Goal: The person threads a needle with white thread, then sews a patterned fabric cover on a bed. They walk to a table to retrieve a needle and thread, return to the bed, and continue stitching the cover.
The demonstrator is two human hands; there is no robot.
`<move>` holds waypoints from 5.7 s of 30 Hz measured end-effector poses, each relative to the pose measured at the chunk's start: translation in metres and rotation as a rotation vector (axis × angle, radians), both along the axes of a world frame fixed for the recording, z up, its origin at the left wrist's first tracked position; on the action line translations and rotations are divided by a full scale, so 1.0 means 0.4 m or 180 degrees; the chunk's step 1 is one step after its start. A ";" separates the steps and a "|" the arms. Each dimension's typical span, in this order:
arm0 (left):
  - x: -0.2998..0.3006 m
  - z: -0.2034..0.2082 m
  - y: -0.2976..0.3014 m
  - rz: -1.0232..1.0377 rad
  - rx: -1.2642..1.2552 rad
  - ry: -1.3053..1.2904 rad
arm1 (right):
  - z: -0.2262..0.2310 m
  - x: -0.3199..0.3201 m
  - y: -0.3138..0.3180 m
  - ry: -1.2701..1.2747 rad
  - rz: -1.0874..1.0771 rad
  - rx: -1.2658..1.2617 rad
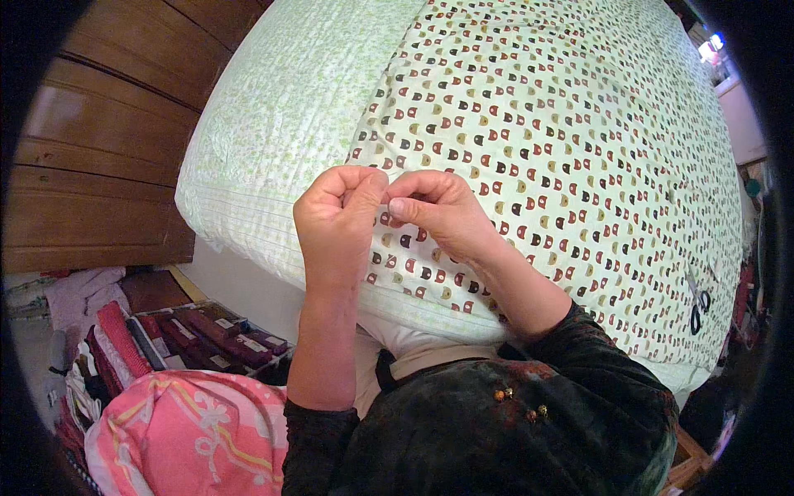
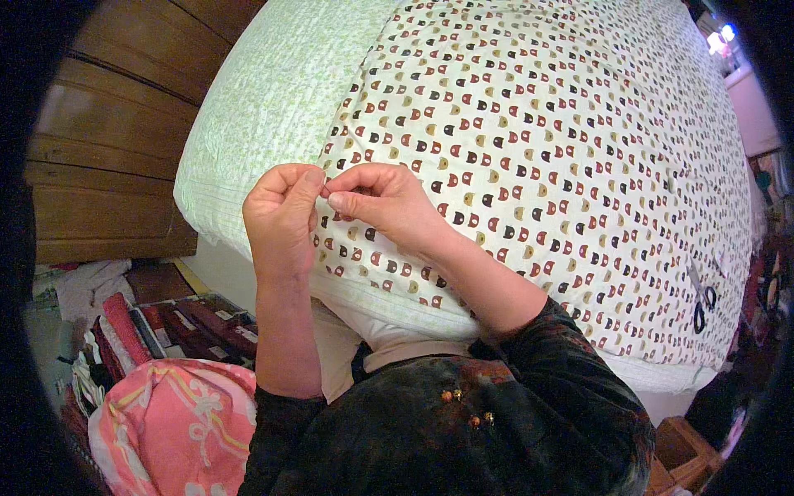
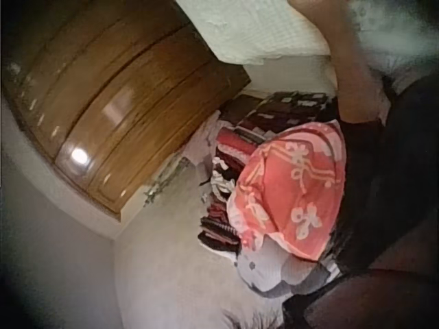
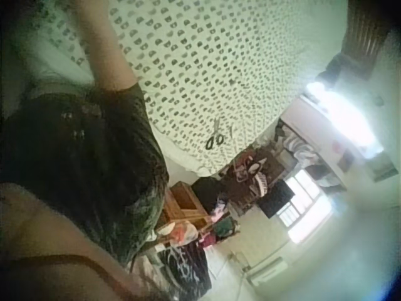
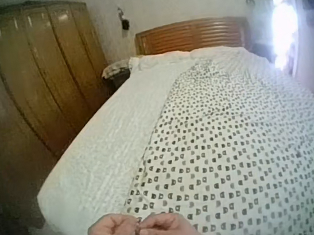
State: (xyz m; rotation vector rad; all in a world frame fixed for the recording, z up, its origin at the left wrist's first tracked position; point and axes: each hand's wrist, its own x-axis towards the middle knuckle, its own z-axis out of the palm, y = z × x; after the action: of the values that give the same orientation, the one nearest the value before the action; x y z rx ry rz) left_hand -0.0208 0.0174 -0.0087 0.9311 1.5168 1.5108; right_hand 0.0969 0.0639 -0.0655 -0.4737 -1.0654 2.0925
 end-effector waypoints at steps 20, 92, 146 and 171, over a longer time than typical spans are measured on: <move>-0.105 -0.068 0.028 0.0060 -0.0389 -0.0299 | -0.055 -0.092 -0.025 -0.0516 -0.0338 0.0419; -0.447 -0.296 -0.141 -0.5701 -0.2094 0.3493 | 0.234 0.532 -1.198 -0.2023 -0.4177 -0.4038; 2.317 -0.099 -0.373 -0.3793 -0.1218 0.3525 | 0.189 3.072 -1.410 -0.3043 -0.3702 -0.3727; 3.043 0.086 0.400 -0.3518 -0.1694 0.3685 | 0.204 3.933 -0.396 -0.2984 -0.3814 -0.3486</move>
State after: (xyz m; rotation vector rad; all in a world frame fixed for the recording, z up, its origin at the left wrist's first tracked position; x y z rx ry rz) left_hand 1.1965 0.1774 0.0259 1.9563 1.4613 -0.3272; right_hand 1.6701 -0.0944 0.0161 -2.0975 0.2188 1.0581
